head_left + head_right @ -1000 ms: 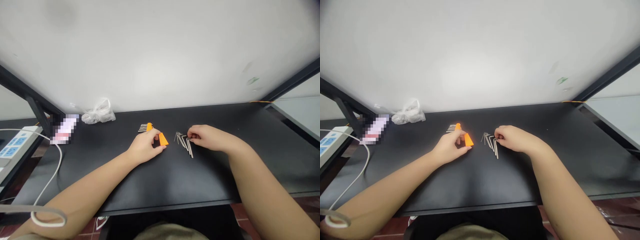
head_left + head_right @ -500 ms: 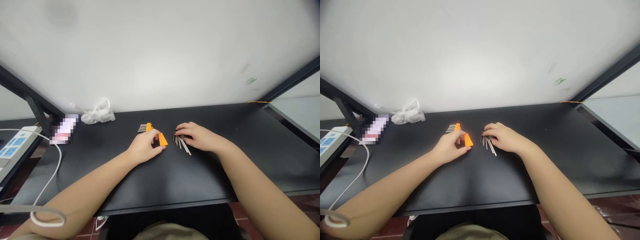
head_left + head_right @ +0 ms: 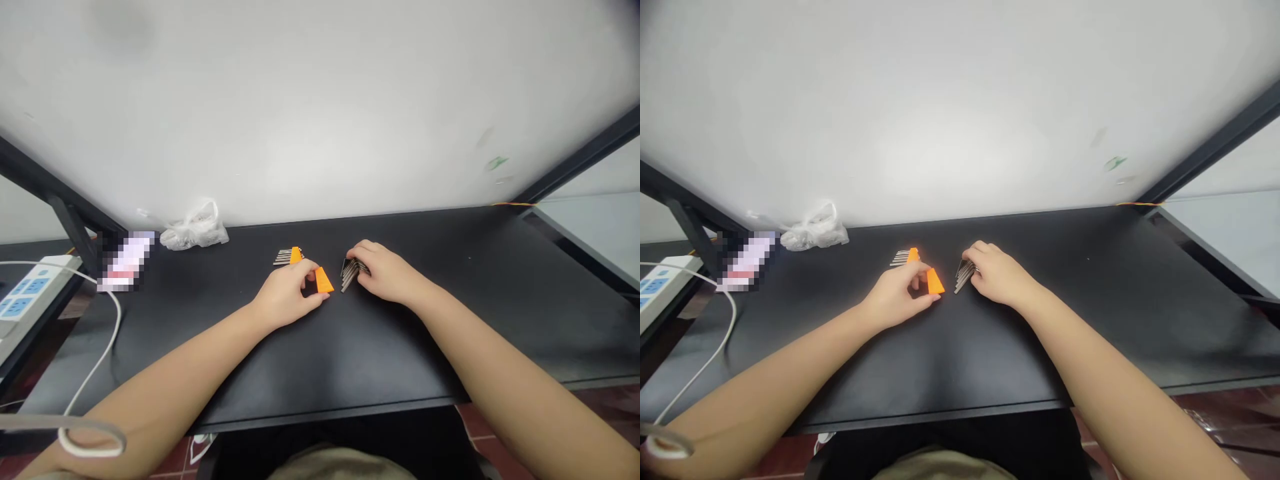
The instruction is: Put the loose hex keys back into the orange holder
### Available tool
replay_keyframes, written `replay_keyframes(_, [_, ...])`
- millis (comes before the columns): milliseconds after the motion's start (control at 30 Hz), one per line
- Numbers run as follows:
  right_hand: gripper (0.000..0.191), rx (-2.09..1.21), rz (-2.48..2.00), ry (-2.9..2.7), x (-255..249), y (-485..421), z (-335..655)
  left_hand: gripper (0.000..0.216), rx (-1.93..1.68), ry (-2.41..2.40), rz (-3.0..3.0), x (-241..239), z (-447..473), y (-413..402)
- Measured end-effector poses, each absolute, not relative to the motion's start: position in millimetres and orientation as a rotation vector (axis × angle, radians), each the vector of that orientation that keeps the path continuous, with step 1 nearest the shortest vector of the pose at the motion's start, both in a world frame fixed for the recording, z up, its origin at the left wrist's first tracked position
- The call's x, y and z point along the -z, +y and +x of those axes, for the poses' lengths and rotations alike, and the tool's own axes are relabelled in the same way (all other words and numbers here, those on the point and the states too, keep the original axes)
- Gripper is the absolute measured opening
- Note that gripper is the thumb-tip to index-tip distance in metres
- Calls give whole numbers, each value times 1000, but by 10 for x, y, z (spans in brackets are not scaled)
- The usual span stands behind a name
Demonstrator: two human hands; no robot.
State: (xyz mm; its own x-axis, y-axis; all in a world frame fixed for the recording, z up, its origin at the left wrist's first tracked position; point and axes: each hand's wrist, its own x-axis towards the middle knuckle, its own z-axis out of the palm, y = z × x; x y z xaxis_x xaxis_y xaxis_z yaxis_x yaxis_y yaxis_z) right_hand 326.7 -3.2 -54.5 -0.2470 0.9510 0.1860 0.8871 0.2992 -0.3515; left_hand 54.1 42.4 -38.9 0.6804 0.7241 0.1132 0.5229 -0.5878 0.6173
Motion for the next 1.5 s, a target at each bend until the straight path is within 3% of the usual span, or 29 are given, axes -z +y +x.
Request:
replay_keyframes(467, [40,-355,-1462,-2228,533,-57,3238,42,-464,940,2347,364,540,428])
replay_keyframes(933, [24,-357,-1649,-2139,569,-39,3230,42,-467,947,2356,350,547,420])
replay_keyframes(1133, [47,-192,-1571,-2275,525,-73,3202,42,-468,948,2358,346,550,419])
replay_keyframes(1500, [40,-181,-1583,-2290,564,-27,3249,42,-469,937,2374,338,547,422])
